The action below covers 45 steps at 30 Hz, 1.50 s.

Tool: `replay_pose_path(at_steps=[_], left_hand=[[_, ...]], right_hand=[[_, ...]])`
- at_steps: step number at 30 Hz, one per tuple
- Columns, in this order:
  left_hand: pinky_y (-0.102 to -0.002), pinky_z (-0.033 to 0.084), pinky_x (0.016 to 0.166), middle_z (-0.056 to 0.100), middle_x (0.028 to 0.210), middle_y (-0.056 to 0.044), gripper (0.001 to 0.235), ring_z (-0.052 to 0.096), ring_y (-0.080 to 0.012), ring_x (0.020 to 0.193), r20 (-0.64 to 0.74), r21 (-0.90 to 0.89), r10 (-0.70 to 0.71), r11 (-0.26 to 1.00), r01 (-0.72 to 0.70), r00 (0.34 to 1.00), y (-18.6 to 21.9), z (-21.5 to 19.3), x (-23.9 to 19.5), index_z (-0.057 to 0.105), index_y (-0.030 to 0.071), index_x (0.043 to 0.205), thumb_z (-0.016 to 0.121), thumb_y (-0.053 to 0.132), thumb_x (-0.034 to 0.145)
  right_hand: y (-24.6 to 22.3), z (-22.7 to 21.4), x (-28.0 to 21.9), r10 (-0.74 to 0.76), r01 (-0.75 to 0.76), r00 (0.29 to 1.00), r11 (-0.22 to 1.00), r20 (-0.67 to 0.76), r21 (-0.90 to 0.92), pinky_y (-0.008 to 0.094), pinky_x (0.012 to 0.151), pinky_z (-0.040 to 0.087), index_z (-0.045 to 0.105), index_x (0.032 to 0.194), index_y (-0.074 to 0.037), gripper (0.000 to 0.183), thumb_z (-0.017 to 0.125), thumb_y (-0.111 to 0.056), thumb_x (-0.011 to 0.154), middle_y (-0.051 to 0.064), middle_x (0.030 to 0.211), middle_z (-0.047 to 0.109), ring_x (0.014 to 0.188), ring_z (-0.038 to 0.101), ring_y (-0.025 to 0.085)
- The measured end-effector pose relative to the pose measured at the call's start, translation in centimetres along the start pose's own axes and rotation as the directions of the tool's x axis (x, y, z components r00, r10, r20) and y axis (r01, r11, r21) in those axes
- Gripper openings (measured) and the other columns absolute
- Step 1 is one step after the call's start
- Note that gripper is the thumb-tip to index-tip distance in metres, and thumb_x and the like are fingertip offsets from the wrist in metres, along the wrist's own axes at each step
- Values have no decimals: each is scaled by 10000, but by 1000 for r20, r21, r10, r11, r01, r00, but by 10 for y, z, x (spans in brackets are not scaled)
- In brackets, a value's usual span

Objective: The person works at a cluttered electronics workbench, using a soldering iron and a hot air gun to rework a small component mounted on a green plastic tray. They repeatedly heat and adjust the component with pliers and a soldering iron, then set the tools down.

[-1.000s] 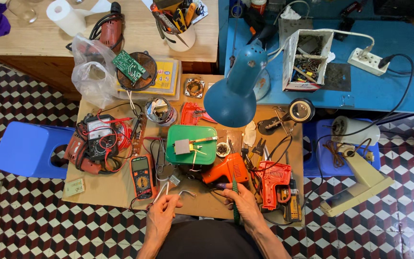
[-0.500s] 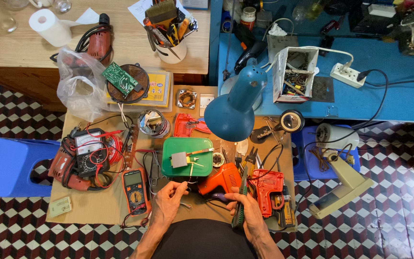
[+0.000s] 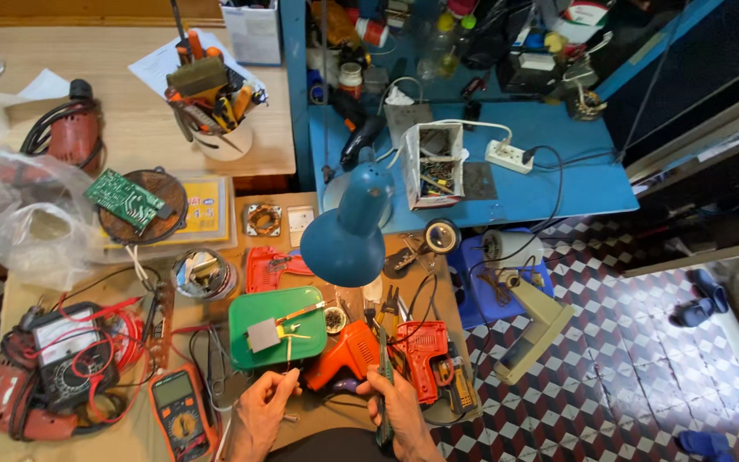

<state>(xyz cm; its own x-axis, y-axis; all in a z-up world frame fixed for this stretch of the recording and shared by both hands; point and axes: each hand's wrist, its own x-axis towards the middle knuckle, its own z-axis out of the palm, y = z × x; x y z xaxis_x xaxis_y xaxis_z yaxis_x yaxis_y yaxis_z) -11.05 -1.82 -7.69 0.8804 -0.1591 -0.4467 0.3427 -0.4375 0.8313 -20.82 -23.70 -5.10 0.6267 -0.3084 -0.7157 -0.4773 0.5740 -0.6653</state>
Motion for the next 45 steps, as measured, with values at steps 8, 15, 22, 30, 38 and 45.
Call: replay_pose_path(at_steps=[8,15,22,30,38,45], left_hand=[[-311,570,592,817,825,-32,287,652,-131,559,33,-18,-33,999,34,999,-24,12,19,855,113,938,694,351,932],[-256,576,719,804,918,-30,309,740,-67,773,-184,99,418,908,-406,890,82,-14,-9,737,148,1198,633,281,938],[-280,501,652,767,974,-47,317,631,-116,782,-346,28,560,808,-589,752,207,-53,5,722,57,1221,658,264,990],[-267,524,807,752,1028,-64,384,693,-115,920,-473,-107,220,947,-303,853,60,-98,14,701,23,1221,646,321,986],[-370,428,1082,671,1361,-125,614,602,-249,1285,-237,-249,-252,949,193,938,-99,-68,60,632,49,1374,509,505,982],[-382,364,1162,561,1523,-127,727,488,-274,1433,-89,-403,-229,898,175,969,-97,-60,107,564,43,1443,498,572,949]], right_hand=[[-26,-12,-4,-37,48,983,997,-179,61,280,400,346,606,1031,-15,298,703,-268,906,60,614,523,452,478,139],[-49,-7,12,-104,103,981,995,-166,-17,269,471,427,691,964,14,347,677,-324,887,76,620,605,501,536,142],[-54,-16,33,-221,219,975,969,-6,-114,242,470,403,669,1009,4,307,652,-282,899,5,693,630,548,531,77],[-32,-24,25,-40,31,999,965,-28,-259,250,394,361,678,965,-24,261,706,-272,891,24,587,535,455,486,110],[-5,-3,37,62,-34,995,948,78,-317,274,412,414,632,950,82,328,736,-226,910,68,573,554,457,523,159],[1,-4,32,84,-102,993,965,-83,-240,288,443,439,667,1169,68,299,612,-88,920,119,745,653,547,585,162]])
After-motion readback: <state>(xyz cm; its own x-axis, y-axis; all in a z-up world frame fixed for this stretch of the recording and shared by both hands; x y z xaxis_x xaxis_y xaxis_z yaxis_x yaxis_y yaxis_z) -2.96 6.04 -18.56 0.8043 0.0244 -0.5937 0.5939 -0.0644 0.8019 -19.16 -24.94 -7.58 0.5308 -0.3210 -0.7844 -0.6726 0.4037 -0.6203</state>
